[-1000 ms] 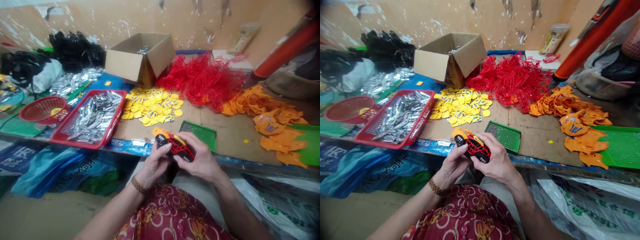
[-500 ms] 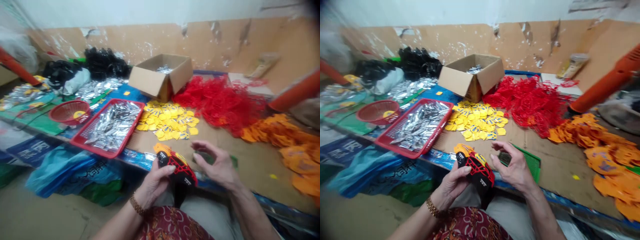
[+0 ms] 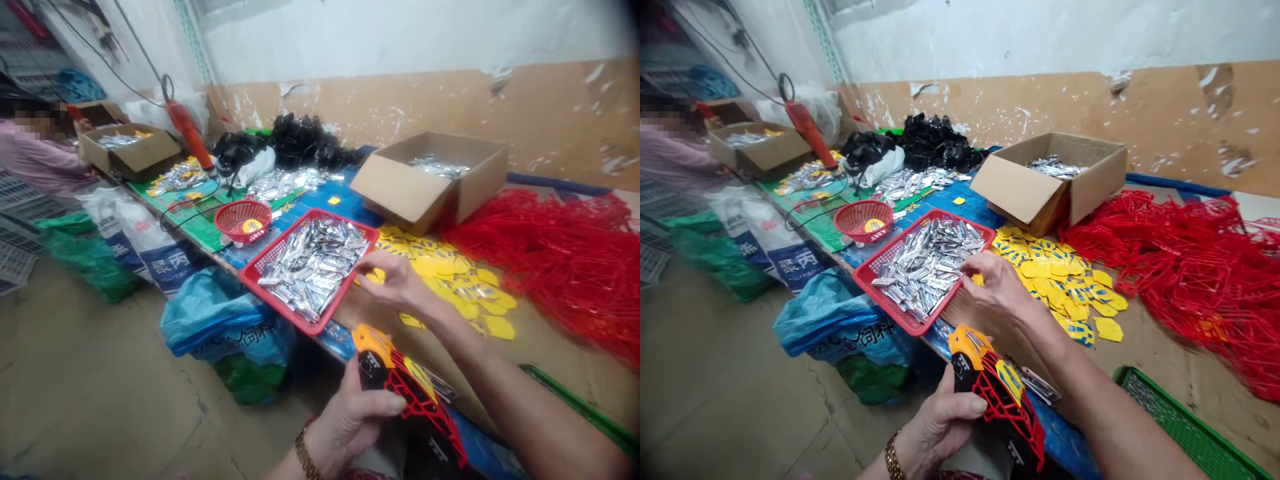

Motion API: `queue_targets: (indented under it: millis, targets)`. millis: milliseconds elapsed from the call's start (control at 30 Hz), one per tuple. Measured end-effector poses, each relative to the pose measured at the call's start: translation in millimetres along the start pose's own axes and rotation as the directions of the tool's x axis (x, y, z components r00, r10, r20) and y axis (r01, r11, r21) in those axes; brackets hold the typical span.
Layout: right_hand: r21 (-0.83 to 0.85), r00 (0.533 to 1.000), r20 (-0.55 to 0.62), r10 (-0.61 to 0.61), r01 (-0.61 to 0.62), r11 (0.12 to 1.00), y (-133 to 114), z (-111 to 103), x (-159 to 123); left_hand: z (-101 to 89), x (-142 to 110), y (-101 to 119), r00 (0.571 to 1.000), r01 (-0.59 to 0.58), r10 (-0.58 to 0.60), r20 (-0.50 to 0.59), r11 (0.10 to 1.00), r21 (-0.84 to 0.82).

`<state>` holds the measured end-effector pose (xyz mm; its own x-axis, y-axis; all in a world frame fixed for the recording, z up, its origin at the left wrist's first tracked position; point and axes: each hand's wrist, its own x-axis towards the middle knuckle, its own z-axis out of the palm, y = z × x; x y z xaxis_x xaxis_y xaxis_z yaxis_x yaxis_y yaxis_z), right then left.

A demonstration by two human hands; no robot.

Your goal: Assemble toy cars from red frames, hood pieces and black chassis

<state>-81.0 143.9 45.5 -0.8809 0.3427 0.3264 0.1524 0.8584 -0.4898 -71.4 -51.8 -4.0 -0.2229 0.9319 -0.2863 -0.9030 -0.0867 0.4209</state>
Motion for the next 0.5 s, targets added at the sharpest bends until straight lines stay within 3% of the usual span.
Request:
queue_targets:
  millis: [100,233,367,500]
  targets:
    - [-0.111,0.987,0.16,0.01,0.008,0.994,0.2,20.6,36.7,-8.5,-0.8,-0.3,1.0,0.011,-0.01,0.026,1.0,-0.018]
    - [-0.295,0.934,0.339,0.114,-0.01,0.955,1.7,47.4,69.4,-15.5,-1.3,2.1,0.999,0.031,-0.03,0.036,0.999,-0.043]
    - [-0.432,0.866,0.45,0.219,-0.004,0.902,1.0,60.7,82.4,-18.3,0.2,7.3,1.0,0.014,-0.013,0.022,0.998,-0.053]
    - [-0.484,0.823,0.514,0.241,0.047,0.874,0.7,60.3,83.8,-18.8,3.0,9.4,1.0,-0.013,0.012,-0.017,0.997,-0.074]
